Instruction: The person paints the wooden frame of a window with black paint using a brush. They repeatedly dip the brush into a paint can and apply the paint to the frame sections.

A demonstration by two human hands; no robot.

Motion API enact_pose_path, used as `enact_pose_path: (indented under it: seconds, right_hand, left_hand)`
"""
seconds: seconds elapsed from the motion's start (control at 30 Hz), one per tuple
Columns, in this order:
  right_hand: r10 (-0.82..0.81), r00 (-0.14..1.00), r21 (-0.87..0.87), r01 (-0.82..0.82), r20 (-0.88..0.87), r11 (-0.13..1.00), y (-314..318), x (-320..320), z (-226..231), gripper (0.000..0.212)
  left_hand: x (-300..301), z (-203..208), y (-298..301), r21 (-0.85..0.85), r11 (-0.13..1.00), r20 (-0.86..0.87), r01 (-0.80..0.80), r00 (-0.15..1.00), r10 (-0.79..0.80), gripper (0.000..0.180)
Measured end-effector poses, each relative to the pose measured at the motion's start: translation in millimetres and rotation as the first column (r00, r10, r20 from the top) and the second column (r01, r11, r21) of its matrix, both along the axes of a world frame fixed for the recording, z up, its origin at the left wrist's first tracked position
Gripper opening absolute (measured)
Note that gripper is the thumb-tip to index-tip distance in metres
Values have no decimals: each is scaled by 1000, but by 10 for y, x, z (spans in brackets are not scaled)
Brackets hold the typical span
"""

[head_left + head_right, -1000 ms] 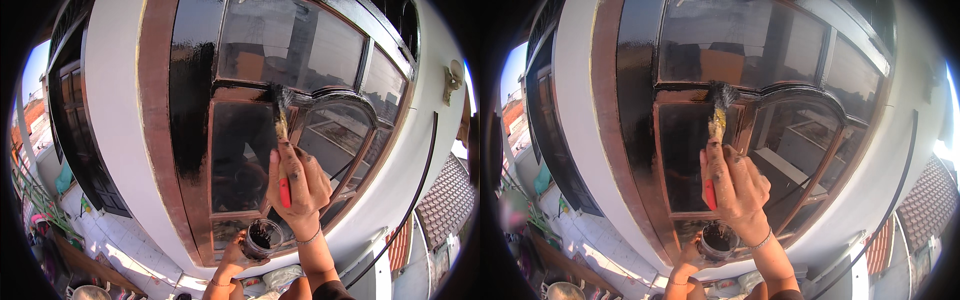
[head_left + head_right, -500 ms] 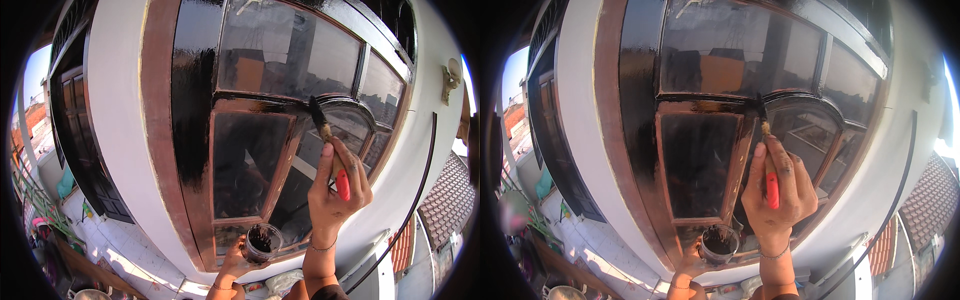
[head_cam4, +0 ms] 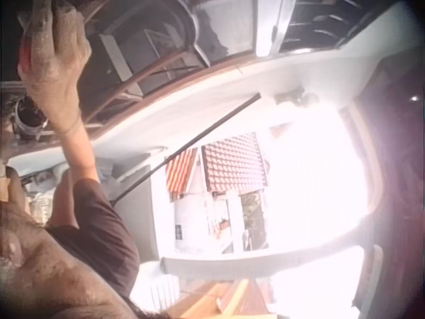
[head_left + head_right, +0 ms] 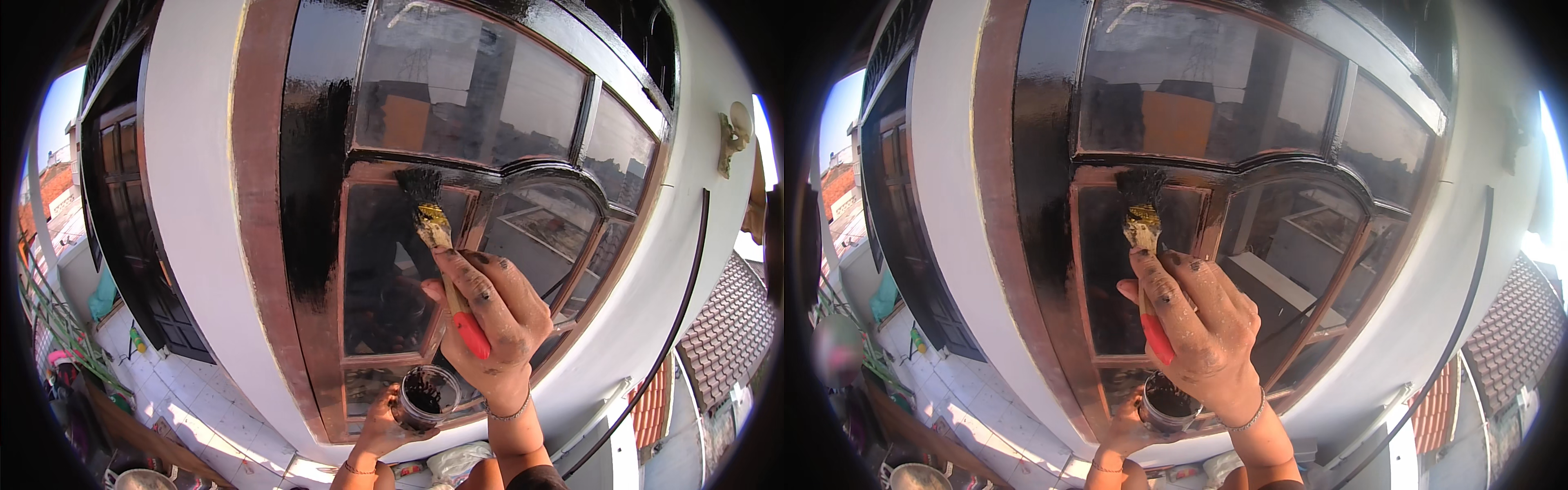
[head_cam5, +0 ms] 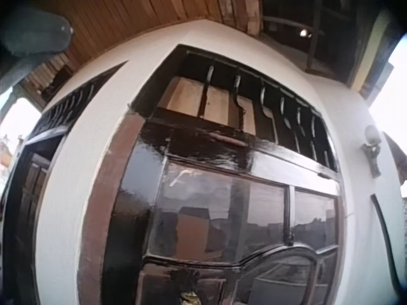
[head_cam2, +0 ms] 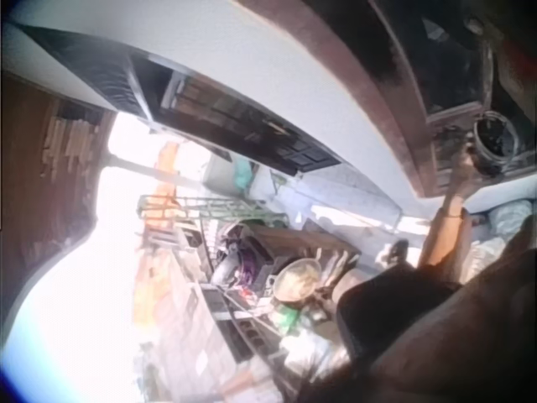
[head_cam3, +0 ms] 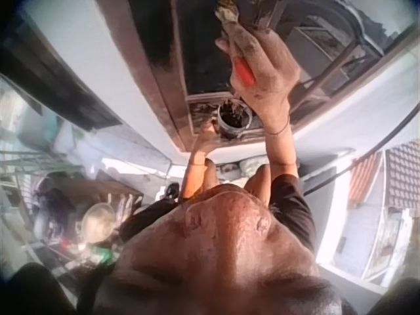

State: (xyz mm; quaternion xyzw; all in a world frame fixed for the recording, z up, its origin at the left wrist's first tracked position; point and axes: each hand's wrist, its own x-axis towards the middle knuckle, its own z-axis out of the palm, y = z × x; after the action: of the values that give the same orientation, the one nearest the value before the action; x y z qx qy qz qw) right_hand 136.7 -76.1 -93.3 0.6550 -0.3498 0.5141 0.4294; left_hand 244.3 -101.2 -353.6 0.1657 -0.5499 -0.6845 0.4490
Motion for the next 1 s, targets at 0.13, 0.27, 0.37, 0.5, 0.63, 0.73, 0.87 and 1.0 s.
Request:
enact_pose_path:
  seconds: [0.13,0.27,0.37,0.5,0.63,0.73,0.87,1.0]
  right_hand:
    - [-104,988,-57,112,117,992,141,-175,61,36]
    - [-44,992,27,41,120,999,108,-161,198,33]
    - [59,992,106,-72,115,992,152,-97,272,31]
    - [-2,979,76,-13,203,997,225,-237,345,28]
    - [44,986,123,-64,158,990,179,-87,286,21]
    - [100,988,33,-105,116,994,154,-106,172,16]
    - [-87,892,-102,147,443,984,76,-207,-46,18]
    - [-112,962,-48,128,249,991,-85,205,-154,15]
  left_hand:
    - [-44,-85,-36,97,993,-55,60,997,-55,89]
    - [-46,-51,-24,14,1000,4,24,1000,-24,91]
    - [-58,-59,-16,-15,1000,35,14,999,-14,92]
    - [-62,-97,-25,265,957,-96,116,991,-94,92]
    - [-124,-92,-43,439,874,-230,209,966,-115,90]
    - [-81,-66,2,316,941,-169,121,983,-70,89]
    - [-147,-228,-44,235,966,-157,106,985,-70,90]
    - [-40,-86,17,-65,993,-15,-97,995,96,92]
